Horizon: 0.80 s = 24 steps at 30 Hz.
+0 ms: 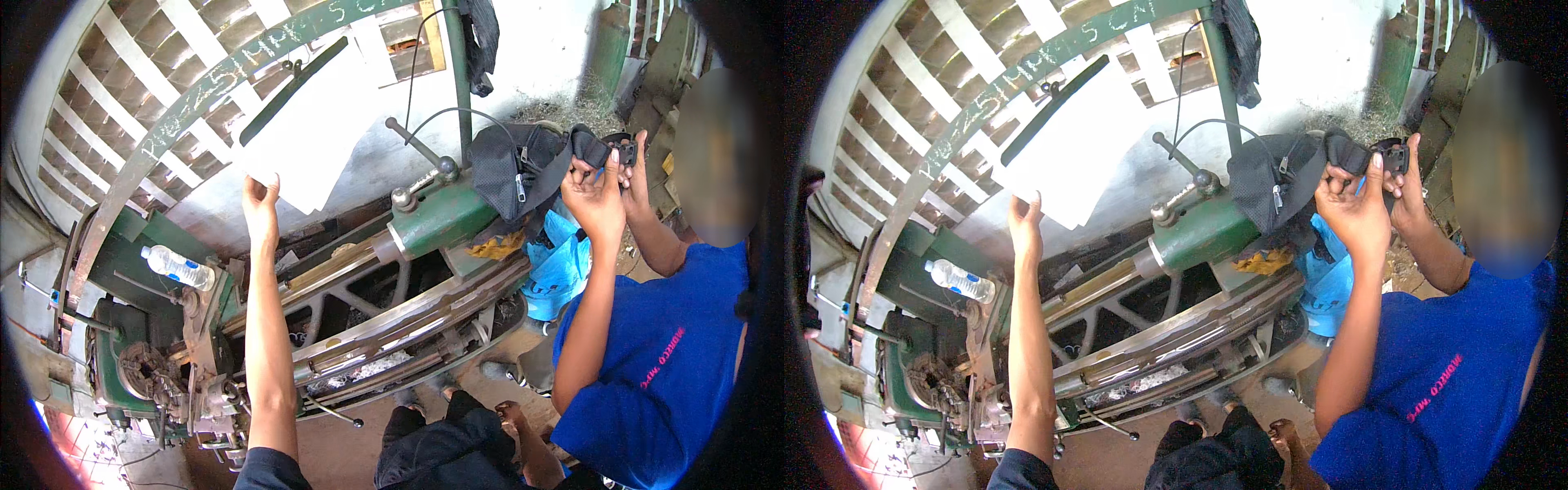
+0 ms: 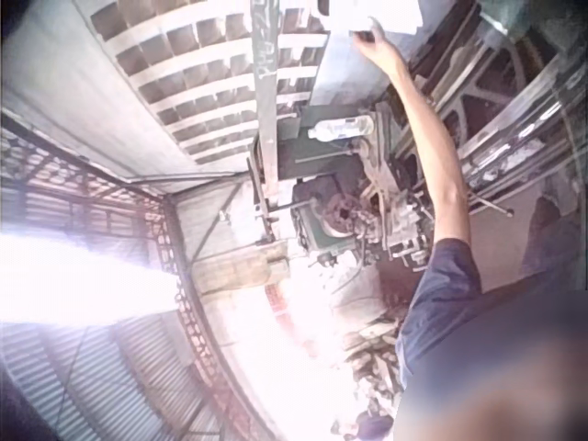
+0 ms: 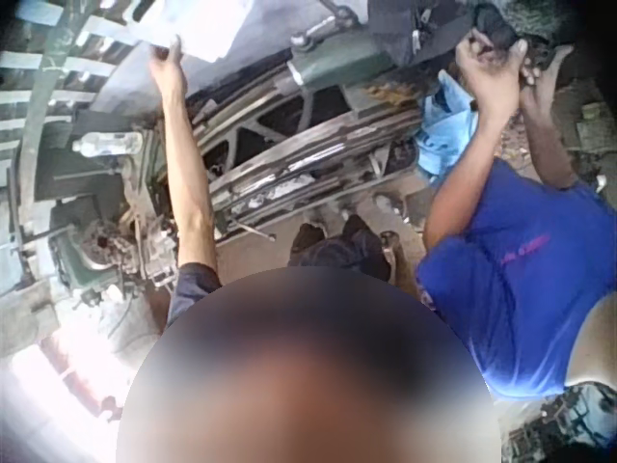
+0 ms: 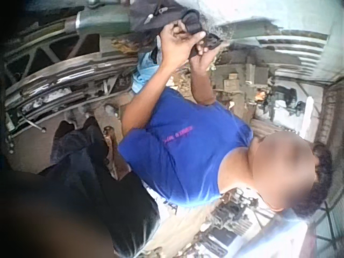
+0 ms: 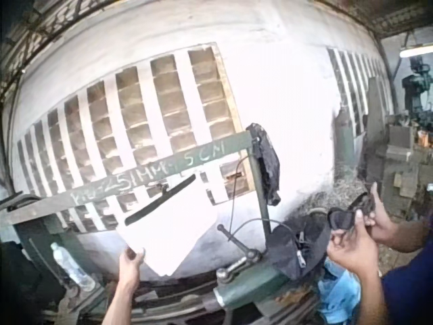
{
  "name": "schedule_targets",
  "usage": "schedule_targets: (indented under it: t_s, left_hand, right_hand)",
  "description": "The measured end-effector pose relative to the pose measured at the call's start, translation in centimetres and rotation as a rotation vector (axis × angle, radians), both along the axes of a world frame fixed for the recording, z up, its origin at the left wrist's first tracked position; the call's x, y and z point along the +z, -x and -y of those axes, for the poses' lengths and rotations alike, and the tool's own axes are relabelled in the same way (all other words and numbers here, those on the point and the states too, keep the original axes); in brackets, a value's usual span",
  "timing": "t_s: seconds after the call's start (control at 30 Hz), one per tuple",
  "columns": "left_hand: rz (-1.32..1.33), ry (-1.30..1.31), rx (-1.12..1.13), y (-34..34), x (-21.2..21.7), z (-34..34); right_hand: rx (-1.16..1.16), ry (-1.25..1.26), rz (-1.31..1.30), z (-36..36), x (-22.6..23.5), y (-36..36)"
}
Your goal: The person measures a metal rod with a vernier caliper, then walks to a drill press. They remove the existing drill bit using a wrench and hammer, then install a new drill bit and tighten it. The person is seen working with the drill press and various tools.
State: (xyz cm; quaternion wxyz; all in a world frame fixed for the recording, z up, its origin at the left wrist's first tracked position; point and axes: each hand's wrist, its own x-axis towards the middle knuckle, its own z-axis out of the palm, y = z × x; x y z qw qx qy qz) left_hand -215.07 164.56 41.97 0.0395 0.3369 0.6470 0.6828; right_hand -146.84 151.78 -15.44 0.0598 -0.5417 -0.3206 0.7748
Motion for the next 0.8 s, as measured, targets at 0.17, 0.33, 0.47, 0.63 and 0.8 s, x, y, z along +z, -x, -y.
schedule_targets:
  t_s: [0.17, 0.33, 0.47, 0.63, 0.8]
  left_hand:
    - [0.125, -0.171, -0.114, 3.0, -0.4, -0.7]
    - [0.111, -0.242, -0.197, 6.1, 0.0, -0.8]
    - [0.152, -0.225, -0.193, 7.0, 0.5, -0.3]
    - [0.157, -0.204, -0.198, 7.6, 0.7, 0.1]
    - [0.101, -0.14, -0.007, 8.1, 0.4, 0.4]
  right_hand:
    - [-0.349, 0.389, -0.117, 0.9, 4.3, 2.0]
    - [0.104, 0.061, 0.119, 1.4, 5.3, 4.7]
    - [-0.014, 0.05, 0.076, 1.4, 4.4, 5.9]
    - [-0.001, 0.223, 0.141, 0.6, 4.5, 5.9]
    - [0.226, -0.493, -0.106, 1.9, 4.3, 4.2]
